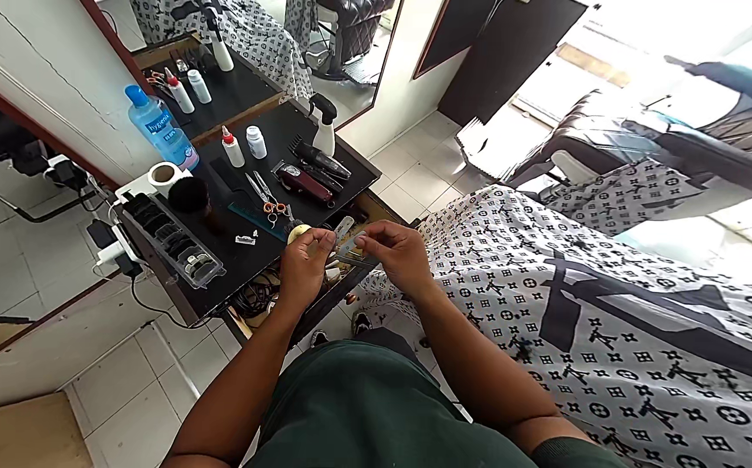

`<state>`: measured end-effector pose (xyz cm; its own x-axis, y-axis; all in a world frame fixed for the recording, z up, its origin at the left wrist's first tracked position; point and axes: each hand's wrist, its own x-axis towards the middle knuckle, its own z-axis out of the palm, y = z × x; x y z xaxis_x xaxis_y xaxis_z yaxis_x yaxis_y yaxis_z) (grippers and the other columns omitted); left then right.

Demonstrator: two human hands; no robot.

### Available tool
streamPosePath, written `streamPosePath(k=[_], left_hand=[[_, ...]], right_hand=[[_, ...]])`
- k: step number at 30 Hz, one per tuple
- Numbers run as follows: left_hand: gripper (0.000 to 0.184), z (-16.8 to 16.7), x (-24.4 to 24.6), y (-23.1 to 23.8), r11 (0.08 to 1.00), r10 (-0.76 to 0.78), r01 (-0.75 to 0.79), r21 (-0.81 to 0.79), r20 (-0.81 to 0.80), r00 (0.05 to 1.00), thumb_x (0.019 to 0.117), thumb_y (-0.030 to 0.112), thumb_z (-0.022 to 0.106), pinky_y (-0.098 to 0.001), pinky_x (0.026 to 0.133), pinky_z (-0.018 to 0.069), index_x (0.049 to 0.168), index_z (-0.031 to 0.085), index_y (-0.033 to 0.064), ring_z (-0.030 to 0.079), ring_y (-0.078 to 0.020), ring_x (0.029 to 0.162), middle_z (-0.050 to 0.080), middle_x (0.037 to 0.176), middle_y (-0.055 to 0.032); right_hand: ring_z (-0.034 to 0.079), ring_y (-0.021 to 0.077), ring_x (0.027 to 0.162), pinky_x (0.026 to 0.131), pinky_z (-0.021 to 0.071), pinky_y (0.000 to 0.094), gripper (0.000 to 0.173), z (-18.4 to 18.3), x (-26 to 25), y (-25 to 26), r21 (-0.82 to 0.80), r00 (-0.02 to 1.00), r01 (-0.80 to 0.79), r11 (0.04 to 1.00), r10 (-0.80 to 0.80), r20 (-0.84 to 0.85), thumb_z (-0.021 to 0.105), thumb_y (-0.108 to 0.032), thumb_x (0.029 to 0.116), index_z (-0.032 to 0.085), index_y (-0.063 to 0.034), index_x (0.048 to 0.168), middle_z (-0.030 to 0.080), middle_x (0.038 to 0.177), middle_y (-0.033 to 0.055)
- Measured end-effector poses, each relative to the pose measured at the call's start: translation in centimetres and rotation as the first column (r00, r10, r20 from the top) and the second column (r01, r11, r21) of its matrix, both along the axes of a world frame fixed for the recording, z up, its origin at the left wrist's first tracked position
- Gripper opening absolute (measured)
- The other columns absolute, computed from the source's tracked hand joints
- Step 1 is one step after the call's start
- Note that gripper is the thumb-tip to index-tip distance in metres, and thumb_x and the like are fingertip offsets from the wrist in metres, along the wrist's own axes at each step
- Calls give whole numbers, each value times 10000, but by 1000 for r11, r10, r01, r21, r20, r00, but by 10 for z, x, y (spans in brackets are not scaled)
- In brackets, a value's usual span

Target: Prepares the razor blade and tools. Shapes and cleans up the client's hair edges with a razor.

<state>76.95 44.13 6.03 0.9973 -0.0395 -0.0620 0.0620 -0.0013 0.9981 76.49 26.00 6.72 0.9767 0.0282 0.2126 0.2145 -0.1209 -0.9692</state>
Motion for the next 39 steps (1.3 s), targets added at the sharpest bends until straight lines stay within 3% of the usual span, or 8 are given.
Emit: streamPosePath(k=[11,39], left_hand=[[118,1,-9,-4,997,-14,16,-70,31,999,1023,104,612,-154,521,431,1027,720,58,523,1,575,685,856,22],[123,1,-4,-1,995,-3,5,-104,16,1000,1019,89,613,-145,536,434,1021,731,54,534,1,593,693,860,22]], right_hand=[[621,-9,734,685,543,150,86,-1,6,3,-85,956,73,994,-46,290,772,-54,878,710,-5,914,681,870,0],[618,-15,668,630,549,145,62,-3,14,11,-41,963,70,997,-57,264,754,-35,889,730,15,919,682,816,-3]])
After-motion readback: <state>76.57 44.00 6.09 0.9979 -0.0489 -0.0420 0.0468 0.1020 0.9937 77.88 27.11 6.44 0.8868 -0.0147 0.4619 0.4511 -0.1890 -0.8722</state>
